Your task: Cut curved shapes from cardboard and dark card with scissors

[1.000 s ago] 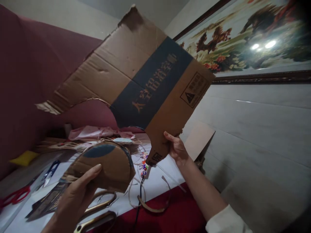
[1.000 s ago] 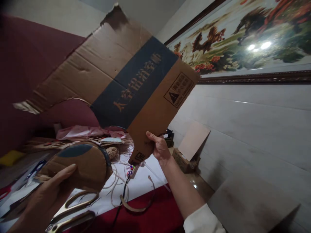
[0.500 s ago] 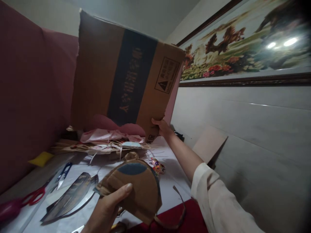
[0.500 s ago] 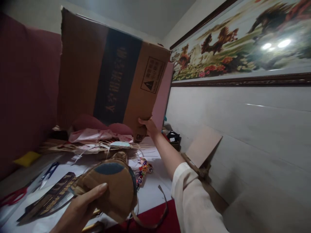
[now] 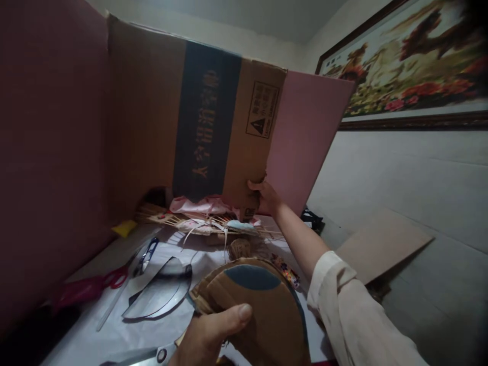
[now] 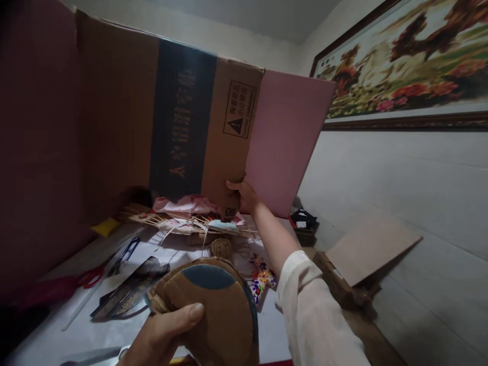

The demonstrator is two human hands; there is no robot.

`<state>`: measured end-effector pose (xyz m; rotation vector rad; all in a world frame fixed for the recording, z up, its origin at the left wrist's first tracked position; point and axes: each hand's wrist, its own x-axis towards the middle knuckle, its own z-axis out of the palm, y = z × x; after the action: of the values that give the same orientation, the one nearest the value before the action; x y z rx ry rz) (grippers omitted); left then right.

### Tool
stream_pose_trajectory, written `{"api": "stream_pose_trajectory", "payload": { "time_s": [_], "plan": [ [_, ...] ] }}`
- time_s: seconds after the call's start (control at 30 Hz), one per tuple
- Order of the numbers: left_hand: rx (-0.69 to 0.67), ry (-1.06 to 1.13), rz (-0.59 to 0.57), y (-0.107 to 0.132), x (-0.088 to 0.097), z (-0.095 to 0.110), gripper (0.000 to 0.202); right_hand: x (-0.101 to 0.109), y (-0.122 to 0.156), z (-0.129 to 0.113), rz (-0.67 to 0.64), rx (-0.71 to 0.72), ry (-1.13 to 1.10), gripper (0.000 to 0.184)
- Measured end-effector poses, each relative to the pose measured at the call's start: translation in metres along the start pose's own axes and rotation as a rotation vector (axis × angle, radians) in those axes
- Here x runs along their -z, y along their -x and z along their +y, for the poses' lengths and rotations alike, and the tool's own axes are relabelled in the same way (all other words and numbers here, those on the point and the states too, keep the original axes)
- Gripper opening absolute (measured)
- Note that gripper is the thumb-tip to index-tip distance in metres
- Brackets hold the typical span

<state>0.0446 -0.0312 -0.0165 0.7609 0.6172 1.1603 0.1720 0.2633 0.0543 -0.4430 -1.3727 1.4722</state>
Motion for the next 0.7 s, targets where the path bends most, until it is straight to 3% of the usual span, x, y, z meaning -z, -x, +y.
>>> {"api": "stream_pose_trajectory", "payload": {
  "time_s": [0.27, 0.5, 0.7],
  "plan": [
    [-0.039, 0.004, -0.043, 0.0, 0.004, 0.001, 0.055, -0.006, -0.018, 0.011, -0.049, -0.016, 0.05, 0.055],
    [-0.03, 0.032, -0.032, 0.001, 0.005, 0.001, 0.057, 0.04, -0.021, -0.002, 0.071, 0.03, 0.094, 0.058],
    [0.116, 0.085, -0.113, 0.001, 0.0, 0.003, 0.064, 0.071, -0.013, -0.001, 0.17, 0.083, 0.089, 0.052]
  ]
}}
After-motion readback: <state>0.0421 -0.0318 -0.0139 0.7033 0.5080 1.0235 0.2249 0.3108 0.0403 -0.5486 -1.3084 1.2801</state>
